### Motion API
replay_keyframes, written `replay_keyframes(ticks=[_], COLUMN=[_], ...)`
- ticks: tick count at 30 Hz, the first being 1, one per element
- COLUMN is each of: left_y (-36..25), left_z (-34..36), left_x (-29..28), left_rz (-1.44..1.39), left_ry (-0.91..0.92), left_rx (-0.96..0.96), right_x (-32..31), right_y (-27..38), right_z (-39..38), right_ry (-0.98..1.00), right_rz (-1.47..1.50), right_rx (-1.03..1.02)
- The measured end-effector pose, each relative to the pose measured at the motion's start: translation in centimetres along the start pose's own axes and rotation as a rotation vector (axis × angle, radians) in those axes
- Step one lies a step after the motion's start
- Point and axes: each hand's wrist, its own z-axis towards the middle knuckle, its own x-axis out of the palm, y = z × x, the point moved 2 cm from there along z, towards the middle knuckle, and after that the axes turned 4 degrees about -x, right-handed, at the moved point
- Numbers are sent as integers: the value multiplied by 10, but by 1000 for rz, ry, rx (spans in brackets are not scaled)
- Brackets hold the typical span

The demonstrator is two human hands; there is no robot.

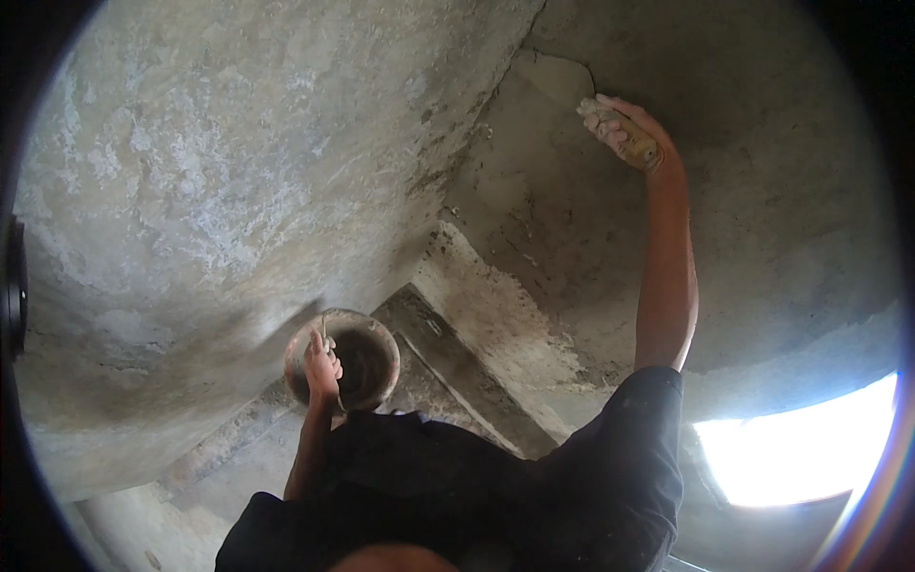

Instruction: The person repeatedly scoops mortar from a bucket using a trowel, applies it onto the wall and ceiling, and smooths the surface with a float.

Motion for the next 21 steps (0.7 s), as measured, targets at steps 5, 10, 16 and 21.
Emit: replay_keyframes(ticks=[5, 10, 16, 21], left_y=[3, 3, 4, 5], left_z=[0, -8, -12, -18], left_x=[7, 22, 24, 28], left_rz=[37, 57, 69, 66], left_ry=[54, 67, 82, 103], left_rx=[13, -14, -23, -16], right_x=[9, 14, 8, 19], right_y=[-15, -25, -22, -7], right_z=[-5, -4, -1, -20], right_ry=[6, -85, -87, -30], right_rz=[-135, -159, -122, -86], right_rx=[-69, -130, -160, -204])
